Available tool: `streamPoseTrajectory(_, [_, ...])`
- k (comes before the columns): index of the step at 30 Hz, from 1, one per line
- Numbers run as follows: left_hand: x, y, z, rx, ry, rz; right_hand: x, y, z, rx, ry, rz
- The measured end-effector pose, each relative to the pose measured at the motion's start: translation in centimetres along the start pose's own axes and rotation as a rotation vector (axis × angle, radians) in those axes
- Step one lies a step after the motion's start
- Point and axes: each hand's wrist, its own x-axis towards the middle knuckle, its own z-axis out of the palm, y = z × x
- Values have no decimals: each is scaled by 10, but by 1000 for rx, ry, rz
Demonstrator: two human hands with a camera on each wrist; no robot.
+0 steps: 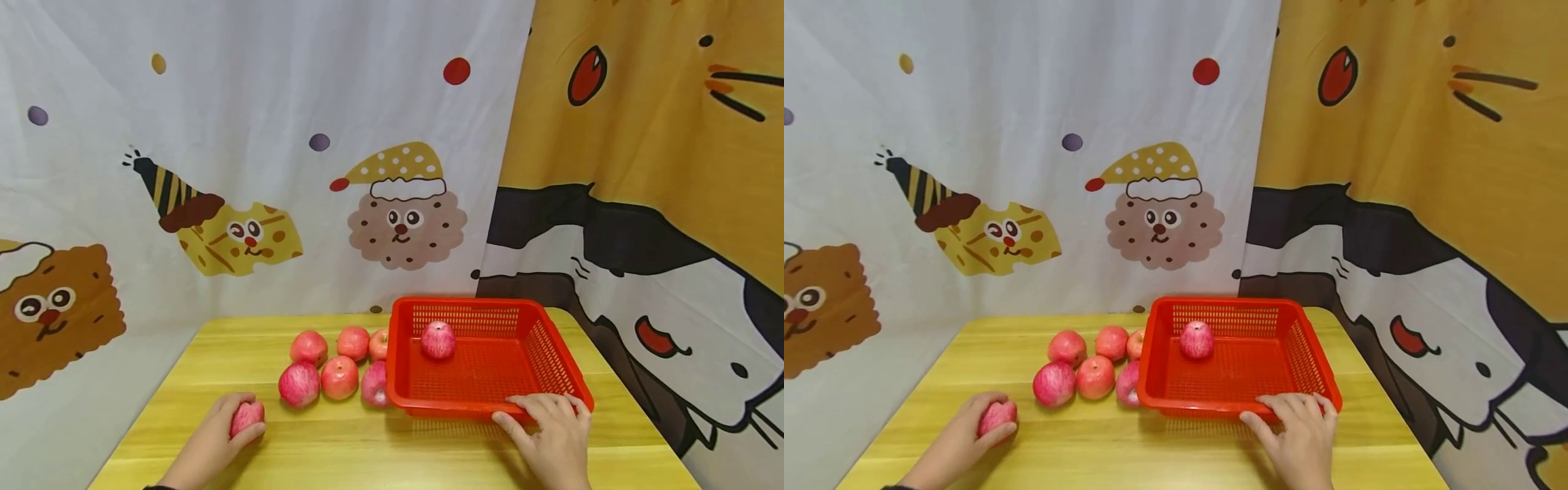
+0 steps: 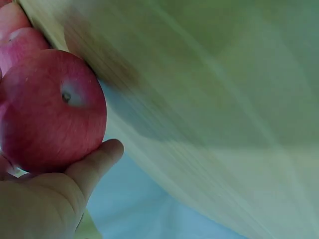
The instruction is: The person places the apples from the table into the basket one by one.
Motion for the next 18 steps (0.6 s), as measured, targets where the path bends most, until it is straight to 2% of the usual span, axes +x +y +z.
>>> streamPoseTrajectory(4, [-5, -1, -8, -11, -25, -68, 0, 1, 1, 3, 11, -8])
streamPoseTrajectory(9, [-12, -4, -13, 39, -67, -158, -1, 1, 2, 11, 14, -19])
streamPoseTrajectory(18, [-19, -11, -13, 108, -95, -151, -1, 0, 1, 9, 0, -15])
